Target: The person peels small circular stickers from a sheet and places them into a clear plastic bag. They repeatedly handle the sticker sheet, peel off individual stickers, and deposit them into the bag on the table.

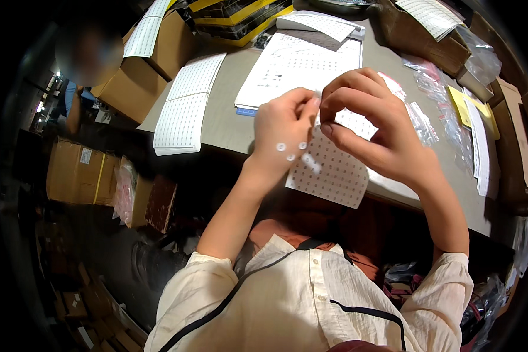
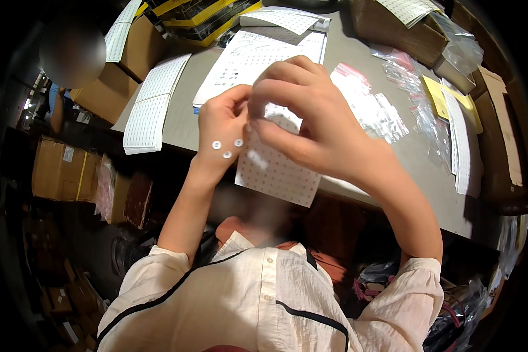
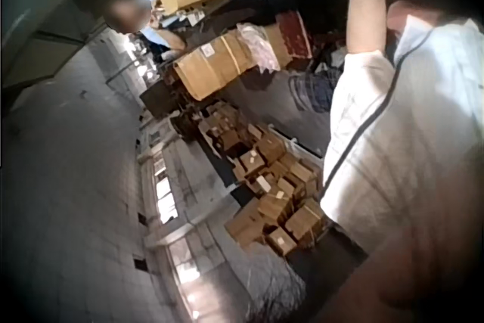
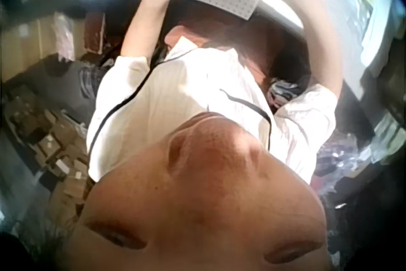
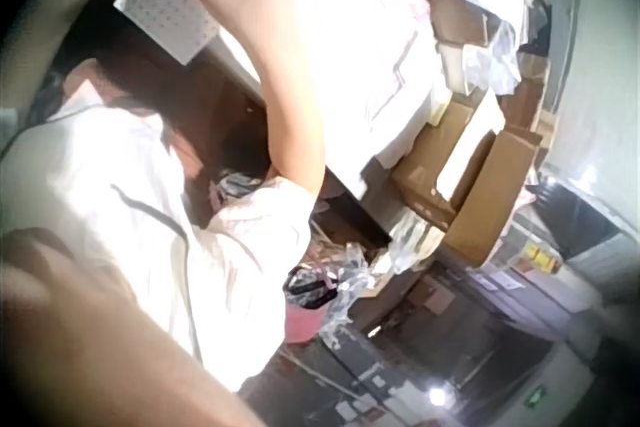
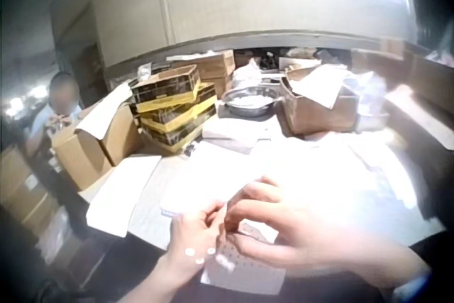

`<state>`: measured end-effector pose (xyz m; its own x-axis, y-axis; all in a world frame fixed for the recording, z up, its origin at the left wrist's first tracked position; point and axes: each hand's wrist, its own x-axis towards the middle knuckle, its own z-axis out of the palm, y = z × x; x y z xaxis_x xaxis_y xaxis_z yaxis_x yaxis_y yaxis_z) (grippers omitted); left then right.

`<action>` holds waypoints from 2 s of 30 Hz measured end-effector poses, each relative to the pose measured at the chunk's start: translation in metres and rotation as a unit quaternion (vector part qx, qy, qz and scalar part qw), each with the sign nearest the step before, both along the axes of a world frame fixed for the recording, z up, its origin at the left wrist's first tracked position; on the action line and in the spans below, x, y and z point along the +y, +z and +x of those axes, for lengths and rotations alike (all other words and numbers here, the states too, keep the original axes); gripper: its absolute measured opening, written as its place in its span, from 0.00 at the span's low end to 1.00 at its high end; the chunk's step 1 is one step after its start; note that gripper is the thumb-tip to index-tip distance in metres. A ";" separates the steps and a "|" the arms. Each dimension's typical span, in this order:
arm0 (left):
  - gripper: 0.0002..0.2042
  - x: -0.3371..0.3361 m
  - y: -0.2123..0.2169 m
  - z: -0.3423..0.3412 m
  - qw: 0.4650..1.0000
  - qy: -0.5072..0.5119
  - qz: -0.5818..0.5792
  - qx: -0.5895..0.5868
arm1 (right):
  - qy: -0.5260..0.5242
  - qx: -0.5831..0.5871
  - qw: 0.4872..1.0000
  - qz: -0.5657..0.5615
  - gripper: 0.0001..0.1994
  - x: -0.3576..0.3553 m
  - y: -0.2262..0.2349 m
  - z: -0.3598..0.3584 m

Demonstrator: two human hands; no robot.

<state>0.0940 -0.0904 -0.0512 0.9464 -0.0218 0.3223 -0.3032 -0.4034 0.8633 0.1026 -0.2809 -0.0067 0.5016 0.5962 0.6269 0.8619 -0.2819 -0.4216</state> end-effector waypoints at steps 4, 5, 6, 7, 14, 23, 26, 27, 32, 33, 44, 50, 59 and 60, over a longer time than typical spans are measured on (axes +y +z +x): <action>0.05 -0.010 -0.006 -0.001 0.982 -0.066 0.057 -0.170 | -0.012 -0.045 0.999 0.015 0.10 0.006 0.000 -0.008; 0.04 -0.012 -0.006 -0.002 0.986 -0.072 0.045 -0.145 | -0.030 -0.078 0.996 0.011 0.10 0.008 -0.001 -0.010; 0.04 -0.016 -0.002 -0.005 0.989 -0.078 0.034 -0.119 | -0.075 -0.117 0.990 0.014 0.10 0.011 -0.003 -0.012; 0.03 -0.018 0.000 -0.007 0.992 -0.085 0.024 -0.093 | -0.100 -0.150 0.984 0.003 0.10 0.010 -0.004 -0.012; 0.09 -0.008 -0.006 -0.006 1.000 -0.004 -0.022 -0.010 | -0.182 -0.164 0.968 0.053 0.10 -0.032 0.016 0.024; 0.10 0.035 -0.008 -0.028 0.976 -0.022 -0.214 -0.014 | 0.043 0.398 0.915 -0.055 0.19 -0.031 0.010 0.027; 0.11 0.043 -0.008 -0.035 0.969 -0.024 -0.243 -0.042 | 0.057 0.374 0.926 -0.015 0.13 -0.018 -0.002 0.024; 0.13 0.046 -0.004 -0.037 0.965 -0.034 -0.259 -0.028 | 0.052 0.340 0.939 -0.001 0.13 -0.013 -0.002 0.020; 0.21 0.062 0.003 -0.045 0.958 -0.063 -0.271 0.064 | -0.028 0.119 0.992 0.037 0.09 0.002 -0.001 -0.008; 0.22 0.064 0.002 -0.048 0.958 -0.060 -0.266 0.088 | -0.054 0.025 0.997 0.054 0.09 0.005 -0.005 -0.012; 0.19 0.065 0.023 -0.096 0.941 -0.140 -0.238 0.197 | -0.113 -0.118 0.982 0.099 0.15 0.020 -0.028 -0.081; 0.21 0.055 0.011 -0.108 0.897 -0.186 -0.366 0.160 | 0.056 0.066 0.991 0.100 0.18 0.001 -0.027 -0.105; 0.34 0.026 0.000 -0.074 0.707 -0.467 -0.387 0.364 | 0.079 0.099 0.990 0.067 0.26 -0.018 -0.003 -0.120; 0.35 0.016 -0.003 -0.076 0.677 -0.493 -0.420 0.349 | 0.086 0.082 0.992 0.053 0.26 -0.015 -0.002 -0.121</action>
